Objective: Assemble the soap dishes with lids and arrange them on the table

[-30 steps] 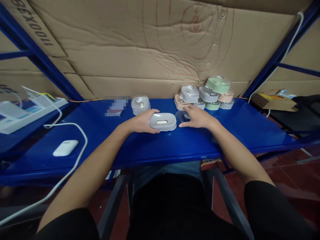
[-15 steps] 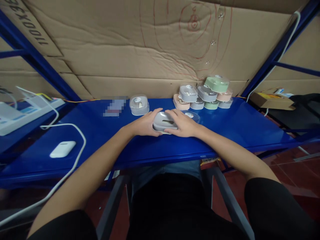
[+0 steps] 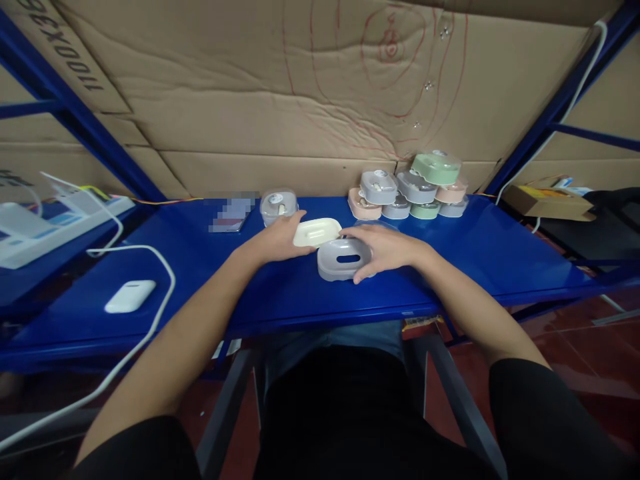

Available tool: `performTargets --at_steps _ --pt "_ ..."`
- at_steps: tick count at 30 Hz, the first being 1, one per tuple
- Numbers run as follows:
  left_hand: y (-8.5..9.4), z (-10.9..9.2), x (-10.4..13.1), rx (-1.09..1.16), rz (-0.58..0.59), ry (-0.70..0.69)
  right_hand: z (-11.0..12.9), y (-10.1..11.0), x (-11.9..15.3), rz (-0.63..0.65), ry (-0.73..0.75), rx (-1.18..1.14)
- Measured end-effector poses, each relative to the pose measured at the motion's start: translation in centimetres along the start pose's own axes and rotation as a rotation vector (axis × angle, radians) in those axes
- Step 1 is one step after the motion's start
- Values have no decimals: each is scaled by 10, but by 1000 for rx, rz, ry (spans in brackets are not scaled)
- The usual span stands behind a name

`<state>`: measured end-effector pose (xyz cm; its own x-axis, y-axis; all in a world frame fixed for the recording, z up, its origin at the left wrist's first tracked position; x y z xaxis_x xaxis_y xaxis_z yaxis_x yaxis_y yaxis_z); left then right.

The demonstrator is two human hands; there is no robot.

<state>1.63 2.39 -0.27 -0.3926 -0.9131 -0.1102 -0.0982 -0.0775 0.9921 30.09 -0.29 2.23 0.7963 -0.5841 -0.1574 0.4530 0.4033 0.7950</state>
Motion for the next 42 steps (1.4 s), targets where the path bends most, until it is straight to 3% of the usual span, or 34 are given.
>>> performTargets --at_steps 3,6,9,13,16,19,22,24,29,42 --pt "0 -1 0 -9 17 12 -6 17 0 -210 -2 18" --pt "1 -1 0 -27 34 33 -20 33 3 -350 -197 213" --pt "2 -2 1 -33 44 45 -36 33 4 -194 -457 336" --pt "1 -1 1 -43 45 48 -42 29 4 -41 -533 328" --pt "-1 2 -1 -43 38 43 -37 36 7 -91 -482 294" --pt "-3 5 -3 -28 26 32 -21 40 8 -215 -254 192" --pt "-4 5 -3 5 14 9 2 25 7 -208 15 74" --pt "-3 4 -3 24 17 4 15 9 4 -160 83 58" --pt "-4 5 -4 32 8 3 26 -18 -3 -80 81 106" --pt "-2 2 -3 27 21 -11 17 -29 -8 -3 94 74"
Point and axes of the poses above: each hand's wrist, its own x-axis away from the middle knuckle, its own y-axis out of the back of the hand, z = x × y, the point moved 4 cm from there along -x, towards the middle knuckle, and after that the axes turned 14 degrees about -x, right-handed, at the moved point
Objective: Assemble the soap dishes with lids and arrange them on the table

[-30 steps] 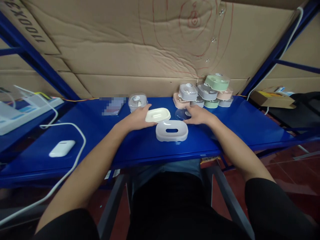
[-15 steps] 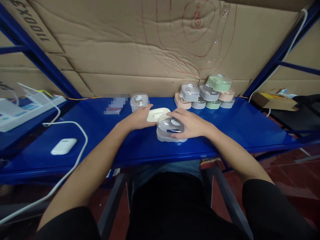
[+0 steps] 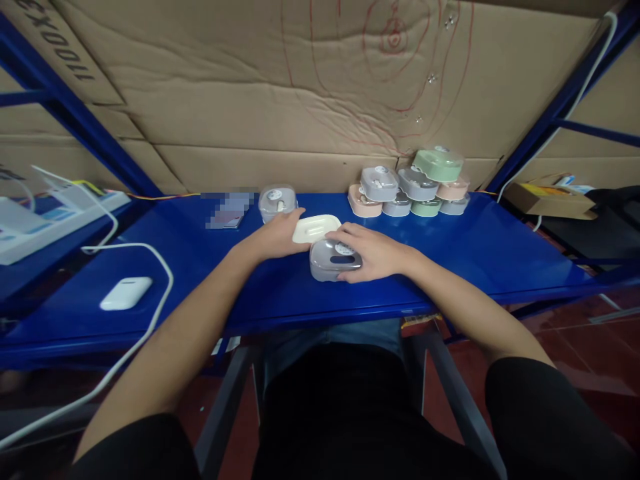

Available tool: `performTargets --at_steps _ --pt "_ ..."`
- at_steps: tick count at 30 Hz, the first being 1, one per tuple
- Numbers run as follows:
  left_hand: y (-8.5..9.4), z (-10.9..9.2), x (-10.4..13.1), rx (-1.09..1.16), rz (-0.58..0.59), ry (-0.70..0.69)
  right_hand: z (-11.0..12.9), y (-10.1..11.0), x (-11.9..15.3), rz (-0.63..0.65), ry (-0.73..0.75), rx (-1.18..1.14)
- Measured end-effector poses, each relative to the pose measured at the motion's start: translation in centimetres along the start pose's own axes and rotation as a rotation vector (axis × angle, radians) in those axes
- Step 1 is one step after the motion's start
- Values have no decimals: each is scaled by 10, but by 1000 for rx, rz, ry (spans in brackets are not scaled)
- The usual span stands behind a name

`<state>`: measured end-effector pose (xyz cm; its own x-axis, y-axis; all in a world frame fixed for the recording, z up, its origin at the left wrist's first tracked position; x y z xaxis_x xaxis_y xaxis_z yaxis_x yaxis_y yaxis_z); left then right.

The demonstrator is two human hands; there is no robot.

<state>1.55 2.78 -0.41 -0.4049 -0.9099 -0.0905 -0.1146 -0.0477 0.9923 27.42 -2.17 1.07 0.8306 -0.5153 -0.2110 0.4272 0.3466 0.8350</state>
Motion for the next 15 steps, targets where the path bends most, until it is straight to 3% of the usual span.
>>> performTargets --at_steps 5,8,15 --pt "-1 5 -1 13 -16 7 -8 -2 0 29 -38 -24" --pt "-3 4 -2 70 -32 -14 -7 7 3 12 -5 -79" --pt "-16 -33 1 405 -46 -225 -17 46 14 -209 12 -32"
Point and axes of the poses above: each hand's wrist, its own x-axis away from the middle knuckle, its own y-axis out of the back of the hand, z = x × y, the point moved 4 cm from there along -x, towards the middle knuckle, and after that the axes turned 14 degrees about -x, right-handed, at the moved point
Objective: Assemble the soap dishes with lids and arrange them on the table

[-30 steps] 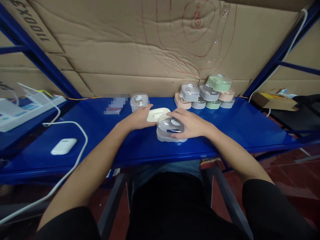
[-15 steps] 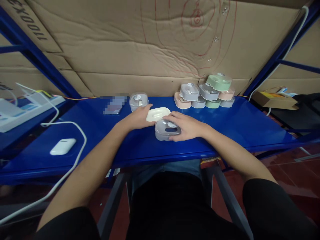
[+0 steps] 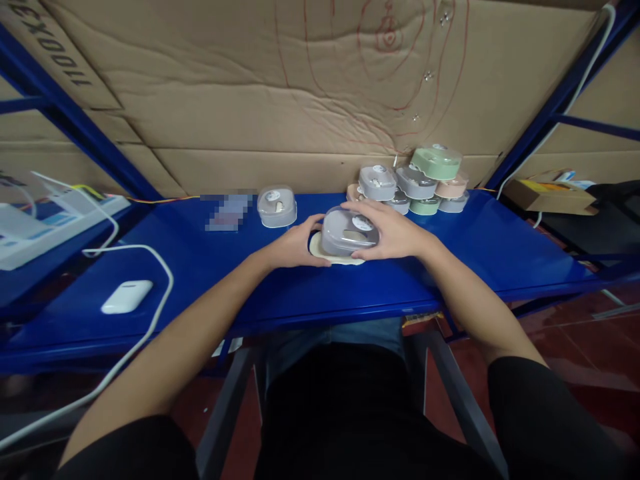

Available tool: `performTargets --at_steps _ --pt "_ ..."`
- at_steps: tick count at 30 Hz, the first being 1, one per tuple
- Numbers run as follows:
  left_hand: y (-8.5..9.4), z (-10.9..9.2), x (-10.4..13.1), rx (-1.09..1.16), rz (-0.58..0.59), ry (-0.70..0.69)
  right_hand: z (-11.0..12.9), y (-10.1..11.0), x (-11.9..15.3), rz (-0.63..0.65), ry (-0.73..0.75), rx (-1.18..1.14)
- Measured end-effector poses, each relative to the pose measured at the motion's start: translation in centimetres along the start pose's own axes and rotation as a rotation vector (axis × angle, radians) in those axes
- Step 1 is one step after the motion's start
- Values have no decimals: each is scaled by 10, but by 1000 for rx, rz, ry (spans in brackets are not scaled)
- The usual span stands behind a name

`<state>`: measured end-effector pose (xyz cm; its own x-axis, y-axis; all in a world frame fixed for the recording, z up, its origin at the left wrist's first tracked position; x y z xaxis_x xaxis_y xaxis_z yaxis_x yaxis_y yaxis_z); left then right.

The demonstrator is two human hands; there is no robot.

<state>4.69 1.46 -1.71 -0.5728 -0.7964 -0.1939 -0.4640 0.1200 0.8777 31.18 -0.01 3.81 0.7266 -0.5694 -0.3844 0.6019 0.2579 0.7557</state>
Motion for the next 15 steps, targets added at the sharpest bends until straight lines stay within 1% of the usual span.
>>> performTargets --at_steps 2,4,10,12,15 --pt "-6 -7 -1 22 0 -11 -6 -3 -1 30 -36 15" --pt "-9 -10 -2 19 0 -5 -11 -10 -3 59 -66 21" --pt "-9 -8 -1 -12 -3 13 -17 -31 -13 94 -84 50" --pt "-10 -8 -1 -39 -8 24 -19 -36 -14 118 -113 71" --pt "-10 -11 -2 -41 -9 3 -22 -40 -14 125 -137 93"
Point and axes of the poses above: each hand's wrist, its own x-axis away from the middle knuckle, its own y-axis out of the back of the hand, z = x × y, the point moved 4 cm from there along -x, towards the middle knuckle, and after that the axes turned 14 degrees about -x, right-handed, at the moved point
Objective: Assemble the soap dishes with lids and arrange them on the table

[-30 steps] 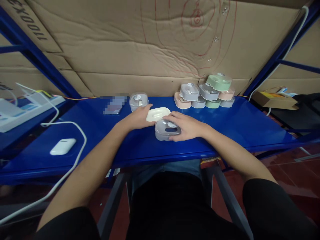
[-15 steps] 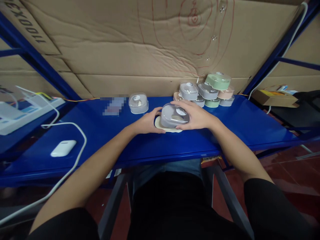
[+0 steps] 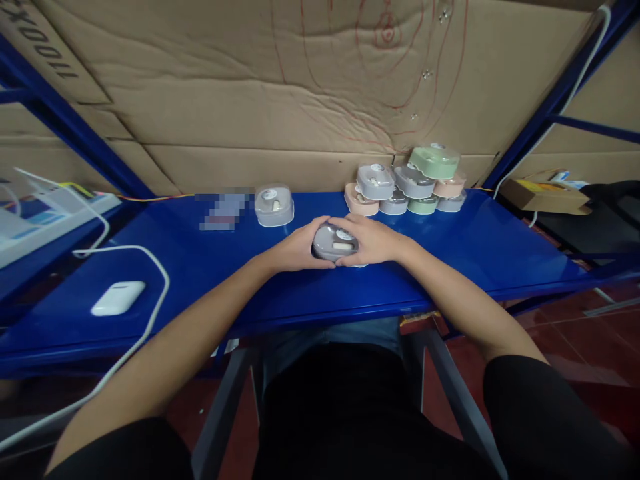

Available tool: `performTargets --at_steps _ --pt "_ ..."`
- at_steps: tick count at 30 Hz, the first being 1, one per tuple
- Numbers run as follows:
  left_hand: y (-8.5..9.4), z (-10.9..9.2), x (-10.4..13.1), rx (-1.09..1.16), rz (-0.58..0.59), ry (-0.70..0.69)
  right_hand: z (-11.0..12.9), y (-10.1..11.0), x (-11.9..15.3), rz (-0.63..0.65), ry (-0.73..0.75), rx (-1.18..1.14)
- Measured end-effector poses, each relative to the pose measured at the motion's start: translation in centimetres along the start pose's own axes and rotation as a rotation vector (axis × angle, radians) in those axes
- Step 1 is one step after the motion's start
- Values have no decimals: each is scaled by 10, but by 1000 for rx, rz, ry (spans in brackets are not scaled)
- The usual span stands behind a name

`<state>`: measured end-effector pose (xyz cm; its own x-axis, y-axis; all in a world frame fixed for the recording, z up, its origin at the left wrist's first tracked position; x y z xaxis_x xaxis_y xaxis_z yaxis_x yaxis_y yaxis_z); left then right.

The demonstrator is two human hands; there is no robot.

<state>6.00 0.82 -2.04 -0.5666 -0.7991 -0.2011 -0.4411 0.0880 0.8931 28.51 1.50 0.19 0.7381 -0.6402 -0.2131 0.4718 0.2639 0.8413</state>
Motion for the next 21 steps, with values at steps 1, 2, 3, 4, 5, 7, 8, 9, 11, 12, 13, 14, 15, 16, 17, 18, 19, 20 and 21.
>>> performTargets --at_steps 1,2,3,4,5,7,8,9,11,12,13,14,15,16,17,18,19,20,21 --pt "0 -1 0 10 -3 -11 0 -1 0 -3 5 0" --pt "1 -1 0 22 -8 -20 0 -2 0 -4 14 -5" --pt "2 -1 0 35 -16 -25 0 -2 -1 -3 22 -12" --pt "3 0 -1 48 -20 -26 1 -3 -1 -4 25 -20" --pt "4 1 -1 61 -22 -24 1 -3 -1 -8 18 -27" --pt "5 4 -1 81 -17 -8 1 -2 -2 -18 -27 -36" --pt "5 6 -1 86 -8 5 1 -2 -2 -21 -55 -38" --pt "6 7 -1 86 5 17 1 -2 -1 -22 -80 -39" --pt "6 8 -2 83 42 39 2 -2 -1 -18 -101 -36" --pt "6 8 -2 83 61 47 3 -2 -1 -17 -100 -36" --pt "7 7 -2 84 78 52 3 -2 0 -18 -92 -38" --pt "7 7 -2 86 89 57 4 -2 -1 -18 -80 -44" --pt "7 7 -2 87 95 60 5 -2 -1 -15 -68 -52" --pt "7 6 -2 85 95 62 6 -2 -1 -12 -57 -61" --pt "7 6 -2 84 94 61 8 -2 -1 -6 -52 -68" --pt "8 6 -3 84 95 58 9 -2 -2 2 -58 -69" --pt "8 5 -3 86 95 54 10 -1 -1 11 -77 -65" --pt "8 5 -3 89 96 51 10 -1 -1 22 -108 -56" --pt "8 5 -3 93 97 51 10 0 0 33 -144 -45"
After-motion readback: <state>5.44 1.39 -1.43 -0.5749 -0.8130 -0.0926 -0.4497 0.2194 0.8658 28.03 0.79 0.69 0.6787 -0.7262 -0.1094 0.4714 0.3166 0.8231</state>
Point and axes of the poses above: each hand's wrist, its own x-axis away from the middle knuckle, its own y-axis out of the back of the hand, z = x × y, the point moved 4 cm from there along -x, towards the middle knuckle, and after that the axes turned 14 degrees about -x, right-handed, at the moved point
